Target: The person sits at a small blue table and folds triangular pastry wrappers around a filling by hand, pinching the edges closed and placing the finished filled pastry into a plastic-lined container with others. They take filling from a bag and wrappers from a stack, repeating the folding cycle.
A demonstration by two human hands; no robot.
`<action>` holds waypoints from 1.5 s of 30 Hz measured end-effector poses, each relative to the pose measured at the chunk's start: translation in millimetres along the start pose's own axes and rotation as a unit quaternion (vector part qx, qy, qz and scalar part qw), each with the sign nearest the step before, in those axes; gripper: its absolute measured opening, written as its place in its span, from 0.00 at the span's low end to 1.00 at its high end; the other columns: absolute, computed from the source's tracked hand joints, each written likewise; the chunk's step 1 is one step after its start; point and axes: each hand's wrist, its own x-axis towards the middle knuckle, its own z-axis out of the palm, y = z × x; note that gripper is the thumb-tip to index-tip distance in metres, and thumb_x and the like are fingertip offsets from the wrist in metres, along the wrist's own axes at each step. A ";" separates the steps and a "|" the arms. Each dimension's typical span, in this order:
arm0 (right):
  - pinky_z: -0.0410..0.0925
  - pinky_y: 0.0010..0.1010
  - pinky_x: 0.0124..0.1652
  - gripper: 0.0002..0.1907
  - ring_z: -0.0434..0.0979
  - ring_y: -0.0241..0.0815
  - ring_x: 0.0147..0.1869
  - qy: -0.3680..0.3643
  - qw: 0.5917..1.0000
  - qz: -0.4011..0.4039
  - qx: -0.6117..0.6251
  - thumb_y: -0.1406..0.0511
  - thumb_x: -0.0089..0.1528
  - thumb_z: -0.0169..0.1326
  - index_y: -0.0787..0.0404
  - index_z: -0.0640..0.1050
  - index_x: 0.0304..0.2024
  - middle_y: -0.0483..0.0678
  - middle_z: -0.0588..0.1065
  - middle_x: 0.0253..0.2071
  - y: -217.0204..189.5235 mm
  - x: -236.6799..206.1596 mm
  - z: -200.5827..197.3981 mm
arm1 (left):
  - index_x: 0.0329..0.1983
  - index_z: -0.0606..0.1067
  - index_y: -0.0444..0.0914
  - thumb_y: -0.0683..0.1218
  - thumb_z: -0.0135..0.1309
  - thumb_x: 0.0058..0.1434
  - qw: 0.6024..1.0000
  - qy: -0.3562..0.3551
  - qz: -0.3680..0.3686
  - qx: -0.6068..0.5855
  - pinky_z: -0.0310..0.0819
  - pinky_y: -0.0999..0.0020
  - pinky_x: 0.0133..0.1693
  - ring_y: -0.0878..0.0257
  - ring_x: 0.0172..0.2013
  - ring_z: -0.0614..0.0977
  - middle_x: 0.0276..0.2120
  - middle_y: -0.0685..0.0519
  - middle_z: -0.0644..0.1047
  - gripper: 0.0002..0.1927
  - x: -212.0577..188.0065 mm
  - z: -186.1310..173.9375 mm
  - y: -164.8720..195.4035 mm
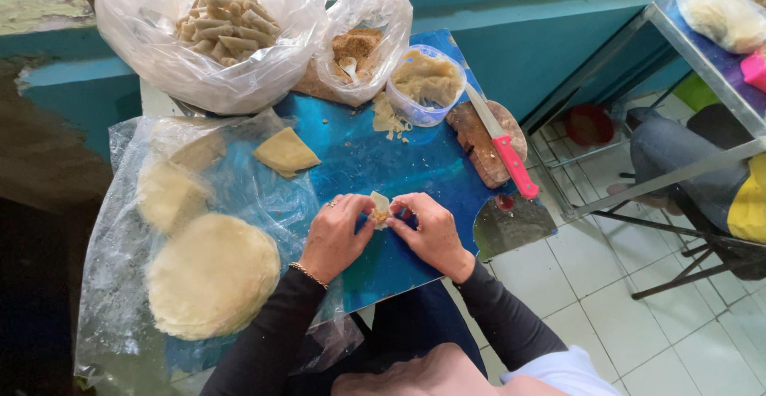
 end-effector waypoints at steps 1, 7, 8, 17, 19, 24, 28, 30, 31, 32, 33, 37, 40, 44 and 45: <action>0.73 0.29 0.37 0.14 0.80 0.39 0.37 0.002 1.000 -0.023 -0.016 0.67 0.58 0.65 0.60 0.78 0.45 0.44 0.80 0.40 -1.3 -1.4 -0.4 | 0.40 0.73 0.39 0.42 0.59 0.57 1.000 0.002 0.020 0.007 0.72 0.59 0.42 0.54 0.40 0.79 0.35 0.53 0.78 0.10 0.1 0.2 0.7; 0.72 0.36 0.45 0.16 0.79 0.45 0.45 -0.023 0.984 -0.133 -0.113 0.66 0.58 0.64 0.59 0.78 0.47 0.44 0.81 0.43 -5.7 -0.3 -9.1 | 0.37 0.75 0.41 0.46 0.63 0.57 0.993 -0.048 0.060 0.084 0.70 0.59 0.41 0.54 0.40 0.78 0.33 0.53 0.77 0.09 -0.5 -4.6 2.8; 0.72 0.36 0.45 0.15 0.78 0.46 0.45 -0.032 0.982 -0.141 -0.123 0.65 0.58 0.64 0.59 0.79 0.47 0.44 0.81 0.44 -6.2 0.6 -10.7 | 0.38 0.75 0.40 0.46 0.63 0.55 0.994 -0.044 0.069 0.076 0.70 0.59 0.41 0.53 0.40 0.77 0.34 0.53 0.77 0.10 -1.3 -5.7 2.4; 0.71 0.37 0.43 0.10 0.76 0.47 0.43 -0.101 0.966 -0.208 -0.116 0.63 0.60 0.63 0.58 0.82 0.43 0.45 0.78 0.41 15.9 21.7 -10.5 | 0.37 0.73 0.37 0.41 0.57 0.62 0.996 -0.040 0.066 0.044 0.74 0.58 0.43 0.50 0.39 0.78 0.34 0.50 0.76 0.04 -2.4 7.8 -14.1; 0.71 0.36 0.42 0.07 0.76 0.47 0.43 -0.123 0.974 -0.169 -0.086 0.62 0.61 0.63 0.57 0.82 0.40 0.45 0.78 0.39 24.9 27.8 -6.4 | 0.38 0.73 0.37 0.41 0.56 0.62 0.998 -0.027 0.049 0.011 0.74 0.57 0.43 0.50 0.40 0.79 0.34 0.49 0.77 0.04 -3.2 12.0 -18.4; 0.70 0.34 0.38 0.07 0.78 0.44 0.39 -0.186 0.981 -0.054 0.017 0.62 0.57 0.66 0.58 0.82 0.34 0.47 0.76 0.36 45.2 50.4 3.6 | 0.33 0.79 0.40 0.43 0.60 0.58 0.998 -0.006 -0.054 -0.016 0.74 0.57 0.39 0.50 0.38 0.79 0.32 0.48 0.77 0.02 4.4 23.0 -28.1; 0.70 0.34 0.36 0.08 0.77 0.45 0.36 -0.203 0.975 0.037 0.083 0.63 0.57 0.64 0.57 0.81 0.36 0.46 0.78 0.34 45.1 51.9 6.5 | 0.30 0.82 0.41 0.44 0.62 0.53 0.988 -0.040 -0.144 -0.031 0.75 0.57 0.37 0.51 0.34 0.81 0.29 0.48 0.78 0.03 12.6 26.3 -35.0; 0.70 0.35 0.37 0.07 0.77 0.47 0.36 -0.174 0.983 0.003 0.050 0.63 0.58 0.63 0.57 0.81 0.38 0.45 0.80 0.34 38.6 44.2 5.1 | 0.30 0.80 0.39 0.45 0.63 0.54 0.984 -0.040 -0.168 -0.050 0.76 0.58 0.36 0.52 0.32 0.83 0.29 0.49 0.80 0.05 16.3 28.4 -36.3; 0.70 0.35 0.39 0.06 0.78 0.47 0.38 -0.142 0.987 -0.072 0.000 0.63 0.59 0.63 0.56 0.81 0.38 0.45 0.80 0.35 34.9 40.1 1.8 | 0.30 0.79 0.38 0.46 0.63 0.54 0.981 -0.039 -0.179 -0.059 0.77 0.59 0.35 0.53 0.31 0.84 0.29 0.49 0.81 0.07 17.7 28.4 -36.8; 0.70 0.34 0.40 0.06 0.79 0.47 0.41 -0.109 0.982 -0.149 -0.051 0.63 0.60 0.63 0.55 0.81 0.38 0.45 0.81 0.37 30.8 37.4 -0.5 | 0.32 0.78 0.37 0.45 0.62 0.54 0.978 -0.035 -0.191 -0.077 0.78 0.60 0.35 0.53 0.31 0.84 0.28 0.49 0.81 0.07 18.7 27.7 -36.9; 0.70 0.35 0.39 0.06 0.78 0.47 0.40 -0.099 0.978 -0.170 -0.072 0.63 0.60 0.63 0.56 0.82 0.39 0.45 0.81 0.37 26.0 33.6 -1.7 | 0.35 0.77 0.36 0.44 0.61 0.54 0.974 -0.030 -0.203 -0.095 0.79 0.61 0.35 0.54 0.30 0.85 0.28 0.49 0.81 0.08 19.6 26.9 -36.5; 0.69 0.38 0.38 0.09 0.77 0.47 0.40 -0.075 0.962 -0.224 -0.134 0.63 0.58 0.64 0.58 0.81 0.40 0.46 0.79 0.39 13.2 23.0 -4.0 | 0.40 0.75 0.35 0.42 0.58 0.57 0.970 -0.014 -0.191 -0.150 0.80 0.63 0.36 0.56 0.33 0.86 0.30 0.48 0.82 0.09 16.4 17.7 -31.7; 0.70 0.38 0.40 0.08 0.76 0.47 0.42 -0.082 0.965 -0.216 -0.121 0.64 0.60 0.63 0.57 0.81 0.41 0.45 0.78 0.39 15.5 27.1 -0.9 | 0.36 0.74 0.36 0.42 0.60 0.54 0.983 -0.064 -0.114 -0.131 0.79 0.61 0.37 0.55 0.34 0.84 0.31 0.49 0.80 0.09 9.1 8.2 -27.4; 0.70 0.37 0.41 0.07 0.75 0.49 0.43 -0.083 0.978 -0.174 -0.080 0.65 0.58 0.63 0.56 0.81 0.39 0.46 0.76 0.37 24.8 38.8 6.4 | 0.34 0.75 0.38 0.42 0.62 0.56 0.999 -0.025 -0.041 -0.017 0.74 0.54 0.41 0.48 0.38 0.79 0.32 0.48 0.77 0.07 3.9 10.7 -22.2; 0.71 0.37 0.40 0.06 0.76 0.48 0.42 -0.100 0.984 -0.142 -0.046 0.65 0.58 0.64 0.56 0.82 0.38 0.46 0.76 0.37 26.4 42.2 7.7 | 0.34 0.76 0.38 0.43 0.61 0.57 0.999 -0.021 -0.048 -0.013 0.74 0.54 0.41 0.48 0.38 0.79 0.32 0.48 0.76 0.05 4.0 12.9 -22.9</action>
